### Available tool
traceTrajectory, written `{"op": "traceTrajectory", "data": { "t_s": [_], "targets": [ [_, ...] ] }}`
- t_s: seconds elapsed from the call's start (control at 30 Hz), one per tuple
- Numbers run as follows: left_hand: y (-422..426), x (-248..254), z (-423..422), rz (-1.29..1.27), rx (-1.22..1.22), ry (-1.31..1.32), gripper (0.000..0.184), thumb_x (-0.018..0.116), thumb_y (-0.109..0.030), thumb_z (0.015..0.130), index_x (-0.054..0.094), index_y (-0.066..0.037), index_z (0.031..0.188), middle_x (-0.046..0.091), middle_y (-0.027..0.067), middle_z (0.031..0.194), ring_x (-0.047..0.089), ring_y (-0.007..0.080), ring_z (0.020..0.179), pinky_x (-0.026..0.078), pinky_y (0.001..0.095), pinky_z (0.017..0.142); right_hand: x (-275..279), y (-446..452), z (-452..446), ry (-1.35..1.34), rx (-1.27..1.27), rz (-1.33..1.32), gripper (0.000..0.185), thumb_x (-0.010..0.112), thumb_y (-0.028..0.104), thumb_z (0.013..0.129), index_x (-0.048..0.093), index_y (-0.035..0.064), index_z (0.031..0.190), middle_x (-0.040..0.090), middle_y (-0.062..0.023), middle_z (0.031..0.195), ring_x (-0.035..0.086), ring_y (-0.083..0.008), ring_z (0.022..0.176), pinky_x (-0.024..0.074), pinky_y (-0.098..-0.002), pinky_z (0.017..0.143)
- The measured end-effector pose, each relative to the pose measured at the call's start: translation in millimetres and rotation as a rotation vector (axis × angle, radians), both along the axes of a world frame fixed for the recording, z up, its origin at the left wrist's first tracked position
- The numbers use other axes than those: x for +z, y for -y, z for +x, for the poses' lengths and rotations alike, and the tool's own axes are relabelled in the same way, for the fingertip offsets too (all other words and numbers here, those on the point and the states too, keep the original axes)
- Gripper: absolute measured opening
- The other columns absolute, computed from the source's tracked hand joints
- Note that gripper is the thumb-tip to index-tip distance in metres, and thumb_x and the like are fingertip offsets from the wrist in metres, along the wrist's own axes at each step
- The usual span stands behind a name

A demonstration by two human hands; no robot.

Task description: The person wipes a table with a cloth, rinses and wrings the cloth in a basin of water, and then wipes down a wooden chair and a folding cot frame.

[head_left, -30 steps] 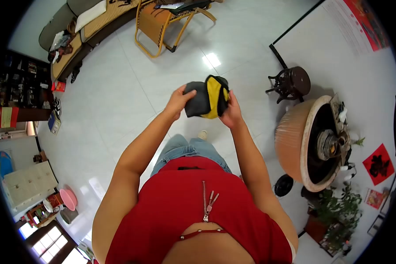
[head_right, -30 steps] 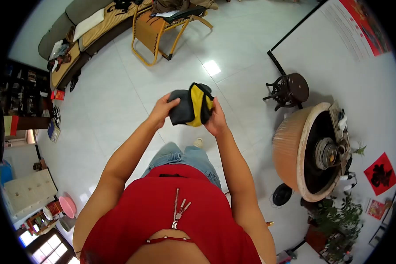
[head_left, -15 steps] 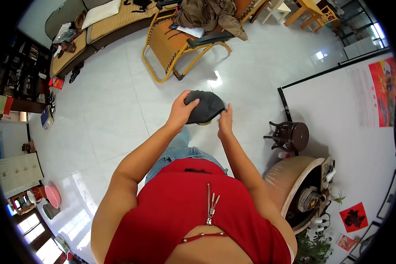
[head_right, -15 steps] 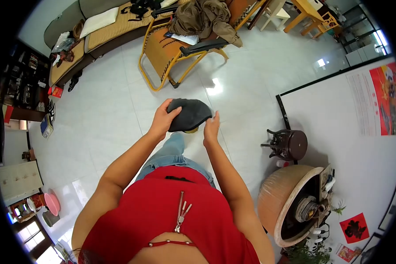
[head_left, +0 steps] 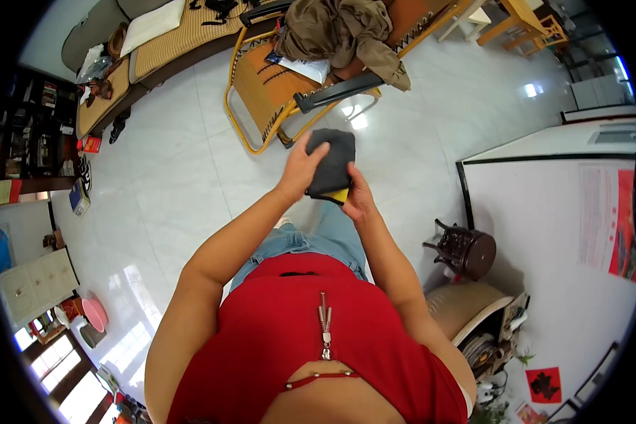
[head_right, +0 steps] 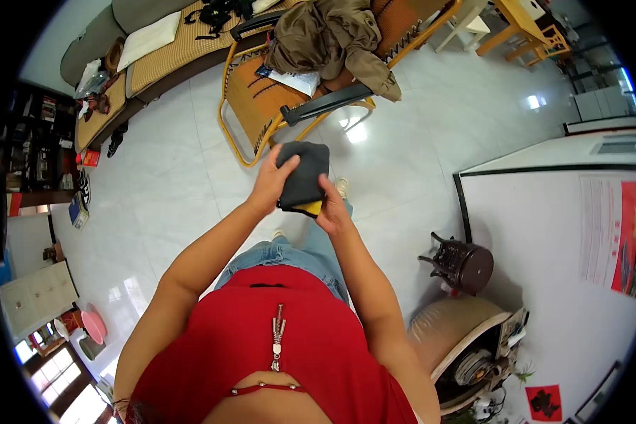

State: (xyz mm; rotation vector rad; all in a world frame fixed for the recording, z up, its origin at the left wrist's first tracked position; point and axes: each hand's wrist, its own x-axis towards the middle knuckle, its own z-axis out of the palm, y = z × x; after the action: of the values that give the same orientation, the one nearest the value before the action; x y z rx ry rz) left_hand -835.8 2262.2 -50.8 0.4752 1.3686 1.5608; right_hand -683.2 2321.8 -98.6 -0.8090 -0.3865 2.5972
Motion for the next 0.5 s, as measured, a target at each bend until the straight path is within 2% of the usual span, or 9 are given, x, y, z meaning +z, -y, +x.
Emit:
{"op": "traceTrajectory", "data": {
  "t_s": [0.03,0.07,0.17,0.2,0.23,0.3,0.4,0.47,0.5],
  "targets": [
    [-16.9,-22.9,-11.3,-0.016,0.066,-0.173,0.038,0.064,-0.016,0.094,0.051,-0.002,0.127,0.062,0.0061,0.114,0.06,0.0143,0.098,0.049,0.0267,0.088,-5.3,-21.7,-9.7,0.096,0.03,0.064,0.05,0.063,0.025,0.095,0.046,0.0073,0.138,0.058,-0.0093,0.13,0.059,-0.0238,0.118,0.0506,-0.0396,0.099],
    [-32.0,-44.1,-23.3,-0.083,0.167,-0.254,0.049,0.068,-0.018,0.09,0.051,-0.002,0.132,0.062,0.0116,0.117,0.061,0.0152,0.096,0.05,0.029,0.085,-8.3,-44.7,-20.8,0.094,-0.008,0.038,0.052,0.066,0.005,0.086,0.047,0.0057,0.135,0.06,-0.0094,0.123,0.06,-0.0241,0.113,0.0518,-0.0377,0.097],
    [-76.1,-86.6,-54.6,-0.359,0.291,-0.384,0.058,0.072,-0.019,0.087,0.049,-0.002,0.138,0.059,0.0147,0.125,0.061,0.0177,0.098,0.05,0.0301,0.086,-50.3,-133.6,-44.8,0.263,-0.072,0.237,0.056,0.065,0.0,0.082,0.047,0.0046,0.135,0.06,-0.0099,0.121,0.06,-0.0224,0.11,0.0496,-0.0348,0.097],
    [-88.8,-101.1,-68.8,-0.402,0.265,-0.297,0.065,0.068,-0.03,0.092,0.043,-0.004,0.146,0.053,0.0145,0.135,0.052,0.0194,0.119,0.043,0.0313,0.099,-59.3,-166.3,-52.8,0.34,-0.12,0.361,0.058,0.065,-0.002,0.081,0.046,0.0038,0.135,0.06,-0.0099,0.12,0.06,-0.0221,0.109,0.0487,-0.0349,0.096],
    [-99.5,-121.8,-83.1,-0.478,0.293,-0.277,0.064,0.065,-0.033,0.093,0.043,-0.004,0.146,0.051,0.0145,0.139,0.05,0.0217,0.122,0.041,0.0321,0.101,-68.0,-200.1,-61.2,0.414,-0.172,0.489,0.06,0.064,-0.004,0.079,0.045,0.003,0.135,0.061,-0.0098,0.118,0.06,-0.0218,0.109,0.0478,-0.0351,0.096],
    [-121.6,-171.8,-108.7,-0.624,0.341,-0.236,0.063,0.06,-0.038,0.095,0.043,-0.004,0.145,0.046,0.0145,0.146,0.048,0.0263,0.129,0.037,0.0338,0.106,-88.3,-265.5,-78.5,0.673,-0.238,1.02,0.062,0.063,-0.004,0.08,0.045,0.0009,0.138,0.054,-0.014,0.131,0.054,-0.0263,0.115,0.0419,-0.0346,0.101],
    [-154.7,-239.7,-126.5,-0.8,0.505,-0.499,0.058,0.055,-0.041,0.096,0.048,-0.004,0.14,0.052,0.0197,0.139,0.05,0.0346,0.126,0.04,0.0413,0.105,-151.2,-350.7,-93.9,0.917,-0.112,1.554,0.061,0.062,-0.005,0.078,0.049,0.0058,0.137,0.05,-0.0178,0.136,0.048,-0.0355,0.125,0.0388,-0.0401,0.106],
    [-178.0,-281.7,-141.3,-0.872,0.568,-0.527,0.058,0.053,-0.042,0.097,0.049,-0.003,0.139,0.051,0.0208,0.139,0.048,0.0369,0.128,0.039,0.0423,0.106,-214.5,-387.9,-105.3,1.04,0.011,1.843,0.061,0.061,-0.005,0.078,0.051,0.0086,0.136,0.049,-0.019,0.137,0.045,-0.039,0.128,0.0373,-0.0422,0.108],
    [-184.4,-300.2,-142.9,-0.914,0.593,-0.538,0.058,0.052,-0.043,0.097,0.049,-0.003,0.139,0.05,0.0214,0.14,0.047,0.038,0.129,0.038,0.0429,0.107,-244.7,-388.3,-109.9,1.0,0.131,1.677,0.062,0.06,-0.007,0.076,0.053,0.0116,0.134,0.048,-0.0174,0.14,0.041,-0.0409,0.133,0.0347,-0.047,0.11]
  ]
}}
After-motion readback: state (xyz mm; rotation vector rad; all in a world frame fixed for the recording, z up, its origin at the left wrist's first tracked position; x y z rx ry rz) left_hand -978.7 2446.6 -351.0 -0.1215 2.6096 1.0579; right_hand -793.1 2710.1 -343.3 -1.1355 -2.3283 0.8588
